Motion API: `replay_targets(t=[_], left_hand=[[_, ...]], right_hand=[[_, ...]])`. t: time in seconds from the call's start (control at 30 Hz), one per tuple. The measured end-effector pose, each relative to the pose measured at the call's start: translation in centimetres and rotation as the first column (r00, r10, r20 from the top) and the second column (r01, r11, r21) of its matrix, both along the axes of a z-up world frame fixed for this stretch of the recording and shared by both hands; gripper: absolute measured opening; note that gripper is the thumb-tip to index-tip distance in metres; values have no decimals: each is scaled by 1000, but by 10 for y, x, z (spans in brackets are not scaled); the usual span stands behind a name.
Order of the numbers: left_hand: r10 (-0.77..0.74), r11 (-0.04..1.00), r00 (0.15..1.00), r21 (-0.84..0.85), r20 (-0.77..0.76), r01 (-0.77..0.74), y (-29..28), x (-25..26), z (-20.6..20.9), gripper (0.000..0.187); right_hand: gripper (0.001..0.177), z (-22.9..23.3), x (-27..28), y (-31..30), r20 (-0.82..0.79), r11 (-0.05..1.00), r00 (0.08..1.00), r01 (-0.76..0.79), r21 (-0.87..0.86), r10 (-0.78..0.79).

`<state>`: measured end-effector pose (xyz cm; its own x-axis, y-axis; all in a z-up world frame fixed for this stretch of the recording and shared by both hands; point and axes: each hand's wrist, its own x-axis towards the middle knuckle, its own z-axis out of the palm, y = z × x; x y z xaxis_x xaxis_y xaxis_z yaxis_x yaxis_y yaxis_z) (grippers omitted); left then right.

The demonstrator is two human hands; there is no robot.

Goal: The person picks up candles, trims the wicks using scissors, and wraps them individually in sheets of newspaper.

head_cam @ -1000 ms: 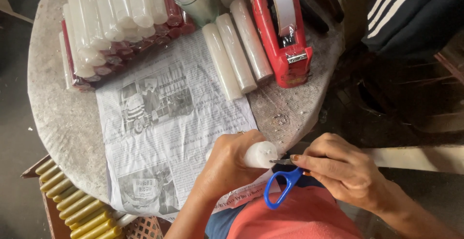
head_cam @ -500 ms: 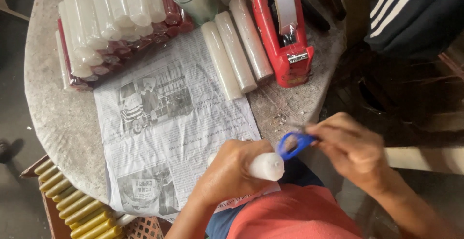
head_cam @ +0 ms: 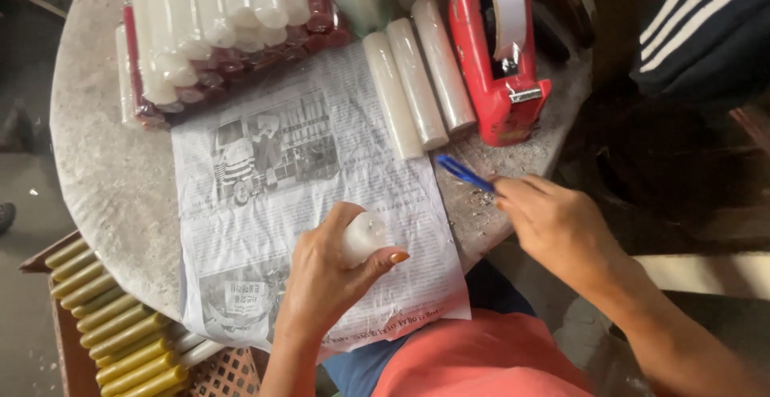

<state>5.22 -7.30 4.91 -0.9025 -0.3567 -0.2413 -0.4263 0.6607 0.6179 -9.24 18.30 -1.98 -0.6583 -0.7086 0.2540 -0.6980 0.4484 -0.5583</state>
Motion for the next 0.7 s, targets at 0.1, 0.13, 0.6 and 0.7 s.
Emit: replay_targets(t=[0.1, 0.13, 0.6, 0.7], left_hand=[[22, 998, 996, 53, -88, -17, -4, 19, 11, 47], [22, 998, 994, 62, -105, -16, -8, 23, 8, 47], [195, 952, 972, 265, -132, -155, -28, 40, 3, 50], [205, 940, 952, 317, -227, -127, -28, 49, 5, 61]], right_hand=[[10, 40, -3, -13, -11, 984, 1000, -13, -176, 11], [10, 49, -8, -7, -27, 986, 1000, -15, -168, 11], [20, 22, -10, -57, 375, 957, 922, 191, -220, -98], [39, 25, -27, -137, 522, 993, 851, 98, -64, -51]])
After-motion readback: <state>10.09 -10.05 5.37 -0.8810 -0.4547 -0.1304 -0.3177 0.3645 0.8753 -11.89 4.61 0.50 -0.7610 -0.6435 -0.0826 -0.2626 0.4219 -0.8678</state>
